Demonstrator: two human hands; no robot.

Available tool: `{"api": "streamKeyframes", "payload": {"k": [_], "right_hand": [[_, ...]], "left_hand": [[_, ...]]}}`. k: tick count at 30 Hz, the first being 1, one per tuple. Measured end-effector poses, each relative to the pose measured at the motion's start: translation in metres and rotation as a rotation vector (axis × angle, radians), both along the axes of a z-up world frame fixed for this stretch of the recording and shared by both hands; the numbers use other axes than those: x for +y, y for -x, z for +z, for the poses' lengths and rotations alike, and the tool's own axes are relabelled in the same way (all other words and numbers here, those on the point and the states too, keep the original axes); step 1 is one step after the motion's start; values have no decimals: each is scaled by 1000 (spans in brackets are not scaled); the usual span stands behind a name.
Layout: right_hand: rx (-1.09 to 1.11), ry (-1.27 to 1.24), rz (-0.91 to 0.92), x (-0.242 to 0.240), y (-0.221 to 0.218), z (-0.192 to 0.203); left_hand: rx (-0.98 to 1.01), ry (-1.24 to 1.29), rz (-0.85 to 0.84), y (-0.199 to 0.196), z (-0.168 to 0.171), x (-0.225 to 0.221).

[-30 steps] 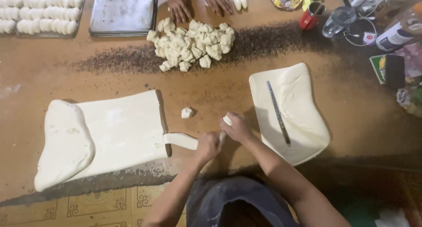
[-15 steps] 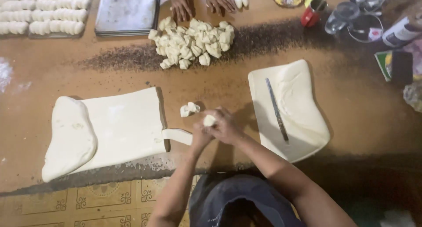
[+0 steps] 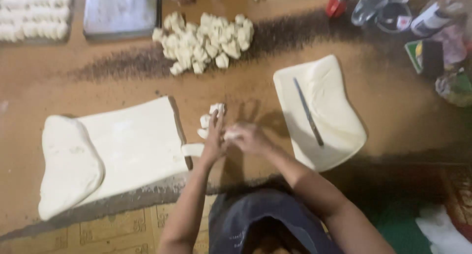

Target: Flattening a large piece of dough, cutting it into strips with a knife, and portioning it into small pieces by hand.

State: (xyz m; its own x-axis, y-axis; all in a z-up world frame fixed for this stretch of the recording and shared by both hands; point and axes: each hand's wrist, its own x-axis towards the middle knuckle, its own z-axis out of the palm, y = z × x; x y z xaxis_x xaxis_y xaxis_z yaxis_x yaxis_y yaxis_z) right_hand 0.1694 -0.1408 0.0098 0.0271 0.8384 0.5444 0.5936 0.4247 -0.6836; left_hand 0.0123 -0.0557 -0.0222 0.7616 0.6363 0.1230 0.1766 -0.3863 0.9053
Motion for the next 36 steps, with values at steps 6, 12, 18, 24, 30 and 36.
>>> {"api": "streamKeyframes", "payload": {"k": [6,12,18,24,30,36], "right_hand": [[89,183,-210,1,-15,-109],[-43,757,-346,12,-55,-99],[24,107,189,7,-6,-8],[-88,32,60,22,-9,-22],[-46,60,-103,6,-12,-37],[-186,694,-419,9,-61,-96]], "left_hand": [[250,1,217,-28,-142,-30],[4,-18,42,-3,-1,-49],[-47,-388,-25,6,-33,-12],[314,-64,290,18,-82,-4],[650,-168,242,0,18,-31],[167,-87,-79,-16,-12,-53]]}}
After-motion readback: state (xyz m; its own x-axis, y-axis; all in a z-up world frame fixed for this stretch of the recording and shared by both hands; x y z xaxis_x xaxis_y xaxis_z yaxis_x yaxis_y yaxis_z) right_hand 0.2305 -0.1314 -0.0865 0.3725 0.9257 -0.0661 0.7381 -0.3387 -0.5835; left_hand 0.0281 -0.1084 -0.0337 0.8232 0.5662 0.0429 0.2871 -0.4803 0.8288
